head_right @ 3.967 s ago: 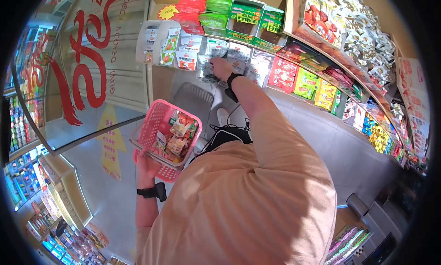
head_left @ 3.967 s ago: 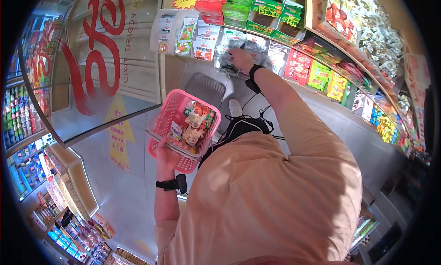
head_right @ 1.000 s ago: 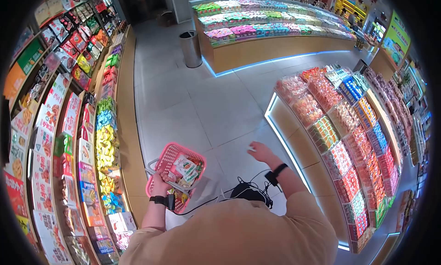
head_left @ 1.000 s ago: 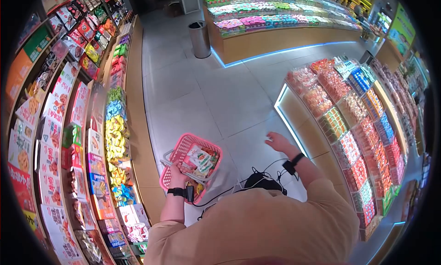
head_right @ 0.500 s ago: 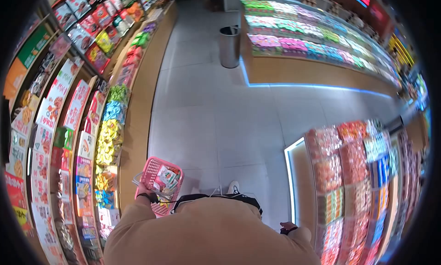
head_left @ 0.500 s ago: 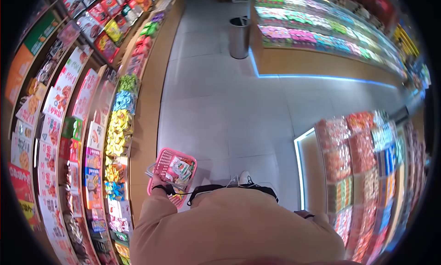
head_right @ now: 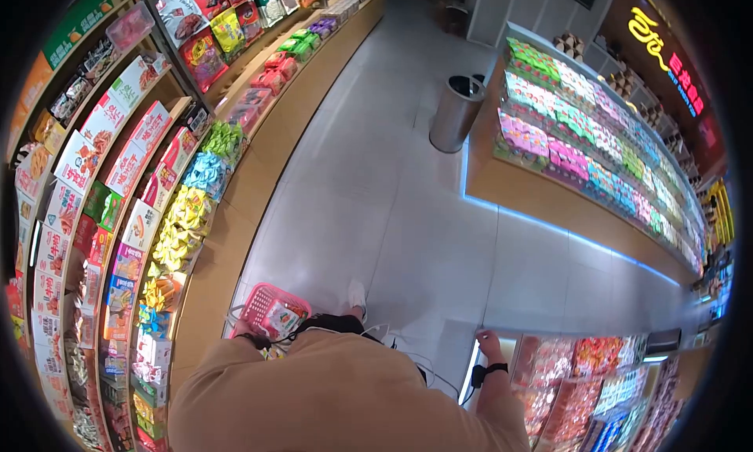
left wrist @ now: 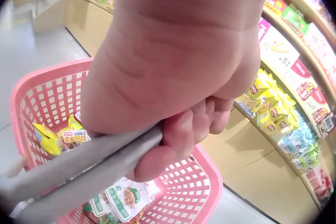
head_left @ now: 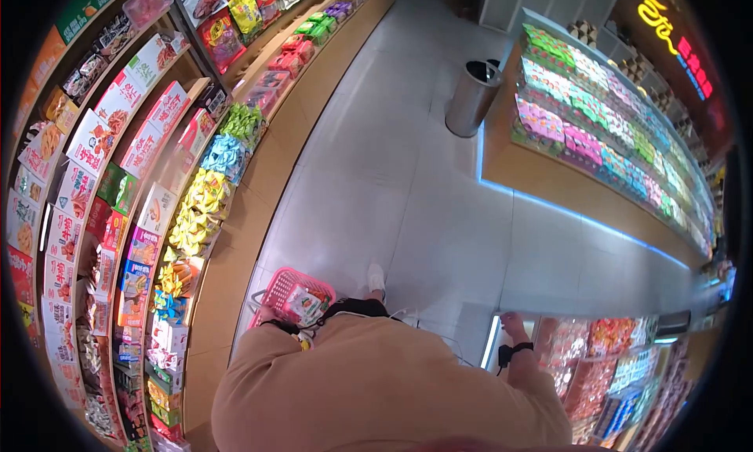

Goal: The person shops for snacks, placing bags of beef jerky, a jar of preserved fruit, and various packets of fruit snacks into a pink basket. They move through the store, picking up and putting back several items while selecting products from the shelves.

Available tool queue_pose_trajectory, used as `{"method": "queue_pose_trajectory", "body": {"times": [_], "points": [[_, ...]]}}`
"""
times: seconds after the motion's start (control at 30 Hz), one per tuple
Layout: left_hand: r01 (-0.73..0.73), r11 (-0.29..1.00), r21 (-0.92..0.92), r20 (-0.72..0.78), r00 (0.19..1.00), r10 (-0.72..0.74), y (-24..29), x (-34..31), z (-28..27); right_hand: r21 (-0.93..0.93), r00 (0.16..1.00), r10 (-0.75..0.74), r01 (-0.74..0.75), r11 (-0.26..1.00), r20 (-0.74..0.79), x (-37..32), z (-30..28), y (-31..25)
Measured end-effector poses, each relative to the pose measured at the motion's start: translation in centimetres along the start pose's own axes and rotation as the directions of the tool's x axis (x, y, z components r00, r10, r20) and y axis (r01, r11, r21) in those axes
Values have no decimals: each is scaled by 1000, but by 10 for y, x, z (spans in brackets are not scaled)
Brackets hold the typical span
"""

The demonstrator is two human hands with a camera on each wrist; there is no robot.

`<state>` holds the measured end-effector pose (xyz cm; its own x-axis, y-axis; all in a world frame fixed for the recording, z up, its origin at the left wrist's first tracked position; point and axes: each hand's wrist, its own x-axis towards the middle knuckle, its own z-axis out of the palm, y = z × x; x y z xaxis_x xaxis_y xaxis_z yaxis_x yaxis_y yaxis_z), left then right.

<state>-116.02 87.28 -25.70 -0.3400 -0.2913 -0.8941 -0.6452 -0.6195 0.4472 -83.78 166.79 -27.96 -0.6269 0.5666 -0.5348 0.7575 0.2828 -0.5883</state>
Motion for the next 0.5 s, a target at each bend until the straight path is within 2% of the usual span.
{"method": "queue_pose_trajectory", "body": {"times": [0.07,0.13,0.23,0.3,0.33,0.4,0.47,0.5], "points": [[15,1000,-14,-11,1000,-15,8,17,38,27,997,72,-71,997,-42,28,-8,-15],[29,999,-17,-29,999,-29,19,37,70,-40,951,308,-307,951,36,18,-34,-77],[40,999,-22,-46,998,-41,29,63,122,-106,836,511,-500,859,197,35,-67,-129],[41,999,-27,-50,998,-42,33,79,161,-50,859,501,-499,865,103,57,-77,-157],[41,999,-29,-46,998,-43,38,81,179,-23,879,475,-474,880,52,72,-81,-151],[50,998,-33,-40,998,-51,50,72,223,-38,880,470,-468,883,67,101,-86,-162],[60,997,-45,-37,997,-62,67,31,274,29,877,476,-478,878,66,123,-84,-187],[58,997,-47,-19,998,-59,74,39,290,10,859,498,-503,865,116,141,-83,-192]]}}
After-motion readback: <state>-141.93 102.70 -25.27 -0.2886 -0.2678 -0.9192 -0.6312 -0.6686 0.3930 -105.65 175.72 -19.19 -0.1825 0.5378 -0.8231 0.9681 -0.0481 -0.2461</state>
